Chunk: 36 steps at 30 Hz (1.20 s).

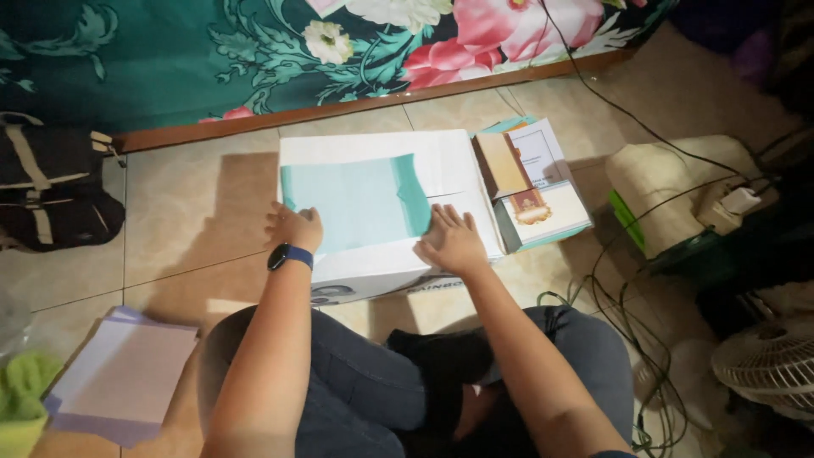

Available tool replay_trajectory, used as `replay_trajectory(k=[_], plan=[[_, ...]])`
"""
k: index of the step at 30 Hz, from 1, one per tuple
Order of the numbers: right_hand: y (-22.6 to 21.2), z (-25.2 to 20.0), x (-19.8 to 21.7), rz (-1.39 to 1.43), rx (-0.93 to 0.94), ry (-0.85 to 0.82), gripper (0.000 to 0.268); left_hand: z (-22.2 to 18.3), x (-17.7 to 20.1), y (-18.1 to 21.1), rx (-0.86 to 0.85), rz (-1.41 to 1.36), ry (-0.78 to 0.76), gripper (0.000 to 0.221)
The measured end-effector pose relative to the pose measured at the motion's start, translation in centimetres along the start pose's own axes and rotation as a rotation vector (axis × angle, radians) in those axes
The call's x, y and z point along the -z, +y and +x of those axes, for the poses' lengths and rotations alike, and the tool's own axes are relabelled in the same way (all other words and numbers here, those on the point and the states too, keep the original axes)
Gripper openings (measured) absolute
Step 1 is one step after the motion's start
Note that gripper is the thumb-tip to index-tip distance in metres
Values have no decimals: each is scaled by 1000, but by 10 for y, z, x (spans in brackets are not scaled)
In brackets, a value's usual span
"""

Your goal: The person sorts printed invitations and envelopes, inserting the cards into the envelopes and stacking them on a box and the floor.

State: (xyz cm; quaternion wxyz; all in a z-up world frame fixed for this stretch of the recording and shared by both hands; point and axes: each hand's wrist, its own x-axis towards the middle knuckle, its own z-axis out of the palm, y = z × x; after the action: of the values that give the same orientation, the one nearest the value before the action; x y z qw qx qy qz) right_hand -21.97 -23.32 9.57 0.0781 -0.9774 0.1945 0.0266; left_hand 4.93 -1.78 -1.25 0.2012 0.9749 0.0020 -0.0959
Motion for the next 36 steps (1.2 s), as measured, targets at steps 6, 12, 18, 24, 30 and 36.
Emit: replay_trajectory(k=[6,12,18,24,30,36], plan=[[-42,37,1,11,40,3,87,-19,51,-8,112,18,36,79],[-69,51,13,55,60,47,83,5,22,-27,-23,-99,312,81],[-85,76,14,60,64,46,86,5,42,-19,-3,-15,308,80],[-80,93,3,32,64,-10,87,-4,58,-17,-29,-27,347,82],[-62,96,-19,23,67,-39,85,0,37,-34,-81,-35,419,90],[-58,68,-31,40,142,-18,93,-20,38,-59,-142,13,533,91]])
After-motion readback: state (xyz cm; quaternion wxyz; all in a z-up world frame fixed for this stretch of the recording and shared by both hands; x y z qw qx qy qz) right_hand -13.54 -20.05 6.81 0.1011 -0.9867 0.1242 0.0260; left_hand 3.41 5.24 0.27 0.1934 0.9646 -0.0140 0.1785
